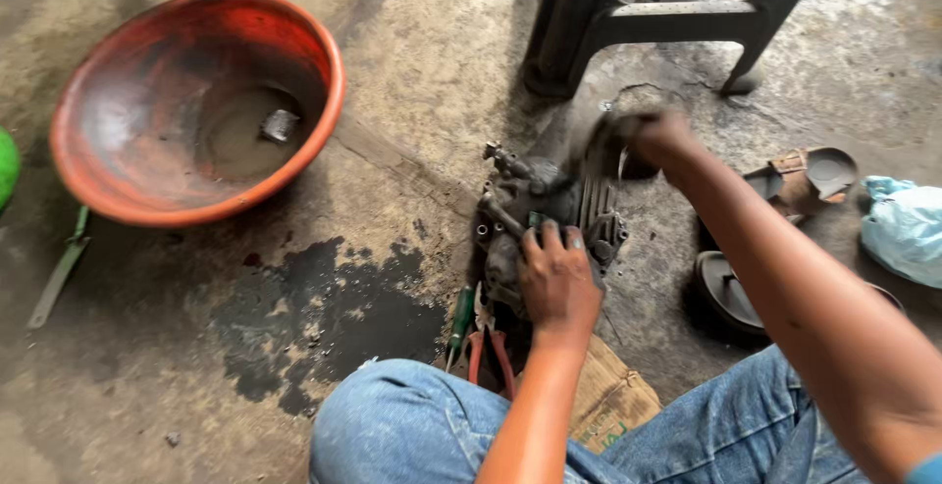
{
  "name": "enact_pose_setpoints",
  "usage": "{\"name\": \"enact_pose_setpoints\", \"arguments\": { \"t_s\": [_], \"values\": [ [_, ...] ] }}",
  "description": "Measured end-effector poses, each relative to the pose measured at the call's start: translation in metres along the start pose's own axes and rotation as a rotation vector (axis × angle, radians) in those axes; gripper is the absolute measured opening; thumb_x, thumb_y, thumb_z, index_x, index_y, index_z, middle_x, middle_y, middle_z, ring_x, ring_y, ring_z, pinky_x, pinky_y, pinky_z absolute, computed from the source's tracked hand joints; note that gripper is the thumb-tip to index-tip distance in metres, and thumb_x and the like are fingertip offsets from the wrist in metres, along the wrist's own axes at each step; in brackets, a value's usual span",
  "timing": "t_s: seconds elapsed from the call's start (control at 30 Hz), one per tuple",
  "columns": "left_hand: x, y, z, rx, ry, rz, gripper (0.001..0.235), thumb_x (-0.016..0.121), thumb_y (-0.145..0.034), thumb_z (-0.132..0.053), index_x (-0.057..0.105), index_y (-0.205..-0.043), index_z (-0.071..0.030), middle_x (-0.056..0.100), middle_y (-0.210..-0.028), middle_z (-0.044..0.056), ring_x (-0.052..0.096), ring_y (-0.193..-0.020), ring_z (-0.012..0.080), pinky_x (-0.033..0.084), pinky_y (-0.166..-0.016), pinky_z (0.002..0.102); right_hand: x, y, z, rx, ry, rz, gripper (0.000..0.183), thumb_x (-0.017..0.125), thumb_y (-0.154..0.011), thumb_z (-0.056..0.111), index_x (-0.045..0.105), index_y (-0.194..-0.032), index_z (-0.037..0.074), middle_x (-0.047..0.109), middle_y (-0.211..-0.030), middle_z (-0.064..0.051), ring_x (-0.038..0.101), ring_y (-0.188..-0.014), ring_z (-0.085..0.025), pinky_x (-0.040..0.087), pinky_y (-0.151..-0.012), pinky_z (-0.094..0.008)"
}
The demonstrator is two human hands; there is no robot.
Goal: The person sits on the floor and wipes a disassembled engine casing with a cloth. They rotate the part to clean different sides and crevices, removing visible grime and oil from the metal surface.
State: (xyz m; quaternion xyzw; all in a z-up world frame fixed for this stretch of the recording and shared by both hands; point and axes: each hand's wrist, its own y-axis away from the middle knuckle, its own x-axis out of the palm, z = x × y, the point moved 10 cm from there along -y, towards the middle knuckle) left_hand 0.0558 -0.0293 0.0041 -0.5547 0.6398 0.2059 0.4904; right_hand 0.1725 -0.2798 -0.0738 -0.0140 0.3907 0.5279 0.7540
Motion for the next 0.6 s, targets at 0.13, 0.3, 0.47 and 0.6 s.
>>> {"name": "enact_pose_setpoints", "arguments": {
  "t_s": [0.13, 0.3, 0.47, 0.6],
  "values": [
    [-0.007, 0.001, -0.002, 0.000, 0.007, -0.004, 0.038, 0.066, -0.081, -0.007, 0.069, -0.118, -0.003, 0.059, -0.134, 0.021, 0.053, -0.124, 0.0443, 0.049, -0.095, 0.053, 0.018, -0.007, 0.033, -0.567, 0.387, -0.369, 0.029, 0.067, -0.090, 0.028, 0.079, -0.100, 0.004, 0.072, -0.095, -0.026, 0.069, -0.074, -0.042, 0.057, -0.064, -0.054],
    [0.001, -0.001, -0.002, -0.024, 0.012, 0.088, 0.031, 0.067, -0.083, -0.011, 0.069, -0.113, -0.003, 0.060, -0.131, 0.020, 0.053, -0.125, 0.0437, 0.048, -0.098, 0.054, 0.076, 0.001, -0.030, -0.456, 0.671, -0.141, 0.026, 0.062, -0.100, 0.026, 0.078, -0.096, 0.006, 0.073, -0.086, -0.022, 0.070, -0.074, -0.036, 0.057, -0.067, -0.050],
    [-0.010, -0.006, 0.002, 0.005, 0.005, -0.051, 0.031, 0.067, -0.083, -0.011, 0.071, -0.113, -0.004, 0.060, -0.131, 0.020, 0.053, -0.124, 0.0431, 0.049, -0.093, 0.053, 0.037, 0.010, -0.025, -0.192, 0.716, 0.473, 0.026, 0.073, -0.090, 0.026, 0.076, -0.110, 0.010, 0.076, -0.086, -0.011, 0.070, -0.073, -0.026, 0.058, -0.064, -0.042],
    [0.002, 0.001, -0.003, -0.008, -0.005, 0.020, 0.034, 0.068, -0.081, -0.011, 0.071, -0.115, -0.004, 0.060, -0.132, 0.020, 0.054, -0.124, 0.0423, 0.048, -0.096, 0.053, -0.010, -0.011, -0.019, -0.008, -0.079, 0.219, 0.036, 0.060, -0.101, 0.032, 0.072, -0.121, 0.005, 0.073, -0.091, -0.018, 0.068, -0.071, -0.033, 0.055, -0.060, -0.047]
  ]
}}
